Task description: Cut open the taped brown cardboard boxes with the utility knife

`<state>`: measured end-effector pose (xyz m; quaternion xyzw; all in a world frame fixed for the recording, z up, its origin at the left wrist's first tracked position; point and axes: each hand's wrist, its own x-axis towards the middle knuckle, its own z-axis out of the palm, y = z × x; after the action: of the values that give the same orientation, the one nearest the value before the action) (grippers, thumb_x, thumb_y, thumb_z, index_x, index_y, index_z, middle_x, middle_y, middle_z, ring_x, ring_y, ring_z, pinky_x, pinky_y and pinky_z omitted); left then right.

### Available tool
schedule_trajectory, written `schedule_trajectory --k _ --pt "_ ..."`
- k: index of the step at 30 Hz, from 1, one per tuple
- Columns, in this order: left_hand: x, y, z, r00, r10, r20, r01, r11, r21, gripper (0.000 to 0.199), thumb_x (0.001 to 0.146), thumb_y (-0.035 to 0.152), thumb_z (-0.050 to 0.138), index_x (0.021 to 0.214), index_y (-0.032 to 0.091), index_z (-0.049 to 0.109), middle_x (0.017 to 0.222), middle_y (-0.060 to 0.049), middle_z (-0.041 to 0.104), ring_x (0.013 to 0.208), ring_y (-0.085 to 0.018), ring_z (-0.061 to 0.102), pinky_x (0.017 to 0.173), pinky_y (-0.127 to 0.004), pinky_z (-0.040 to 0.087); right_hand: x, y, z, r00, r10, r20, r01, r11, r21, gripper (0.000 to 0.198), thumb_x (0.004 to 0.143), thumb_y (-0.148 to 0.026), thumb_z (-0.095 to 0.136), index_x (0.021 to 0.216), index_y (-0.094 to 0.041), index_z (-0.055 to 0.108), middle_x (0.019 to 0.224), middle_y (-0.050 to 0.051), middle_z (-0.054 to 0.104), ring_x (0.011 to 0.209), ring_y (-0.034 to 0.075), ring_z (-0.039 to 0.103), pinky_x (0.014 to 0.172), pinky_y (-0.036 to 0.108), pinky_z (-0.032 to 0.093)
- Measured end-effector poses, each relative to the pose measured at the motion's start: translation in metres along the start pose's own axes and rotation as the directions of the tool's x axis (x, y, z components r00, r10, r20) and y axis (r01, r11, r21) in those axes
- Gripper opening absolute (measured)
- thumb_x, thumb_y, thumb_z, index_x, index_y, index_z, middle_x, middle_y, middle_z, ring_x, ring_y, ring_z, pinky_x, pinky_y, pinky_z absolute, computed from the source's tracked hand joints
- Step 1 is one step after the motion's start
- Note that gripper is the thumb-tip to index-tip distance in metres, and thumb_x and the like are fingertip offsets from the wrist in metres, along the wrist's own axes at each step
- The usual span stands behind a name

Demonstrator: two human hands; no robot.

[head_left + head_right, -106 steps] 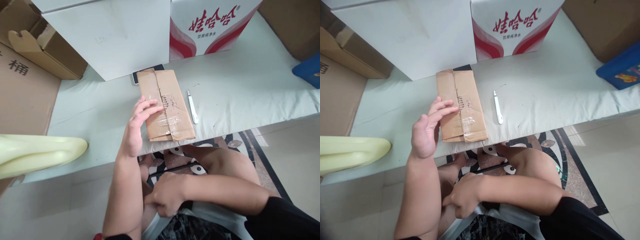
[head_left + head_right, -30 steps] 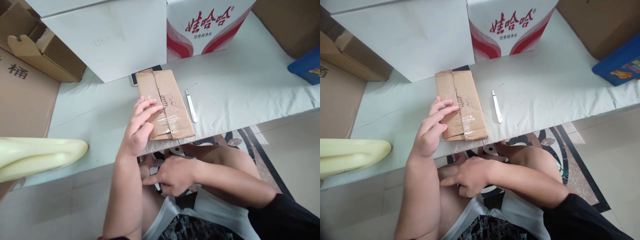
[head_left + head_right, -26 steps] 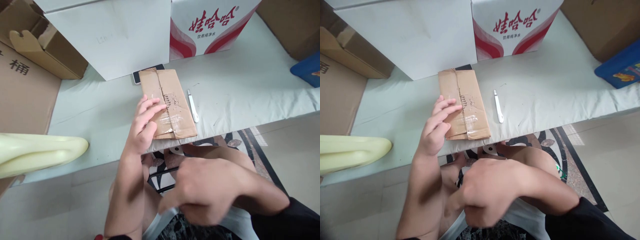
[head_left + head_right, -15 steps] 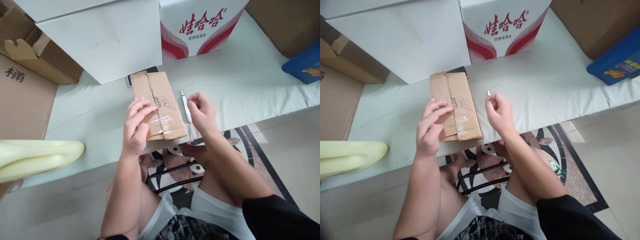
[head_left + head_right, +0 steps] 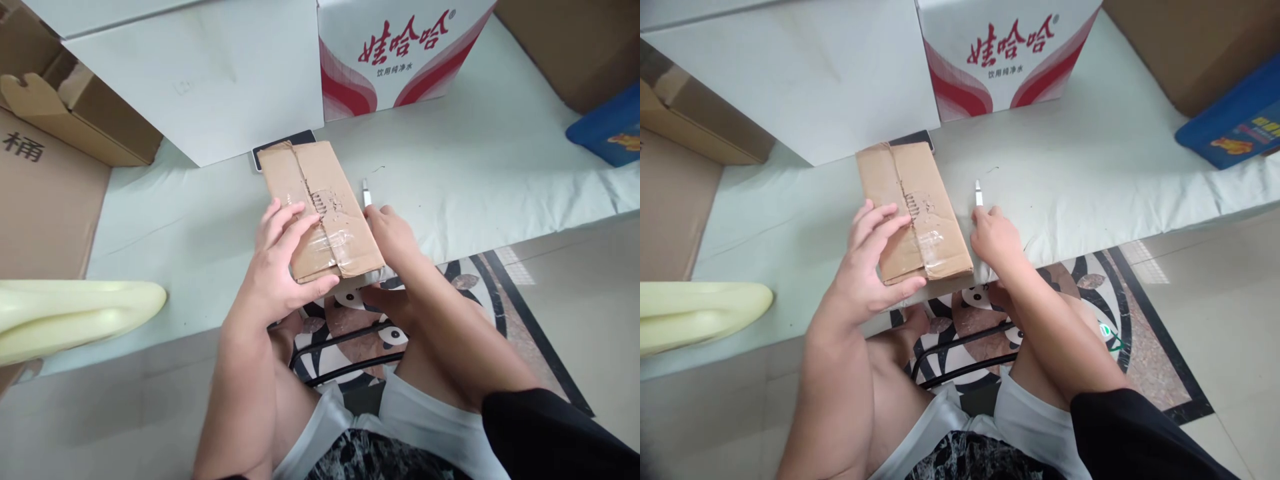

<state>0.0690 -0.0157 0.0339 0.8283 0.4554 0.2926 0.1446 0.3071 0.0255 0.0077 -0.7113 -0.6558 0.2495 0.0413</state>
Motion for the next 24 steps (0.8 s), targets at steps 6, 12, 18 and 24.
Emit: schedule_trajectory --k 6,12,18,24 --pt "0.001 0.011 0.016 0.992 0.000 -0.123 0.005 0.999 0.042 0.076 0.081 0.067 0.077 0.142 0.029 0.053 0.153 -0.013 0.052 0.156 -0.046 0.033 0.127 -0.074 0.029 -0.003 -0.002 -0.013 0.988 -0.099 -0.118 0.130 0.948 0.290 0.028 0.089 -0.033 0.058 0.115 -0.022 0.061 0.073 0.000 0.051 0.064 0.017 0.040 0.066 0.031 0.034" --pt "0.003 0.019 0.028 0.982 0.014 -0.187 -0.006 0.999 0.043 0.056 0.082 0.063 0.079 0.122 0.031 0.056 0.151 -0.010 0.051 0.155 -0.044 0.034 0.126 -0.075 0.027 -0.001 0.010 -0.023 0.950 0.064 -0.307 0.135 0.799 0.586 0.043 0.085 -0.022 0.045 0.127 -0.027 0.053 0.086 0.001 0.053 0.060 0.015 0.043 0.059 0.030 0.037" --pt "0.005 0.026 0.032 0.983 0.044 -0.177 -0.022 0.992 0.124 0.046 0.089 0.063 0.071 0.123 0.033 0.064 0.156 -0.009 0.045 0.157 -0.045 0.030 0.126 -0.073 0.030 -0.009 0.007 -0.038 0.906 0.103 -0.410 0.374 0.259 0.891 0.045 0.076 -0.034 0.050 0.121 -0.031 0.051 0.090 0.001 0.057 0.052 0.012 0.039 0.050 0.030 0.033" --pt "0.004 0.026 0.036 0.972 0.063 -0.226 -0.037 0.992 0.117 0.044 0.090 0.062 0.069 0.124 0.033 0.067 0.156 -0.009 0.047 0.156 -0.046 0.032 0.126 -0.073 0.029 -0.026 0.001 -0.057 0.840 0.079 -0.537 0.532 0.078 0.843 0.036 0.071 -0.030 0.056 0.107 -0.032 0.058 0.082 -0.001 0.064 0.055 0.015 0.054 0.048 0.029 0.037"
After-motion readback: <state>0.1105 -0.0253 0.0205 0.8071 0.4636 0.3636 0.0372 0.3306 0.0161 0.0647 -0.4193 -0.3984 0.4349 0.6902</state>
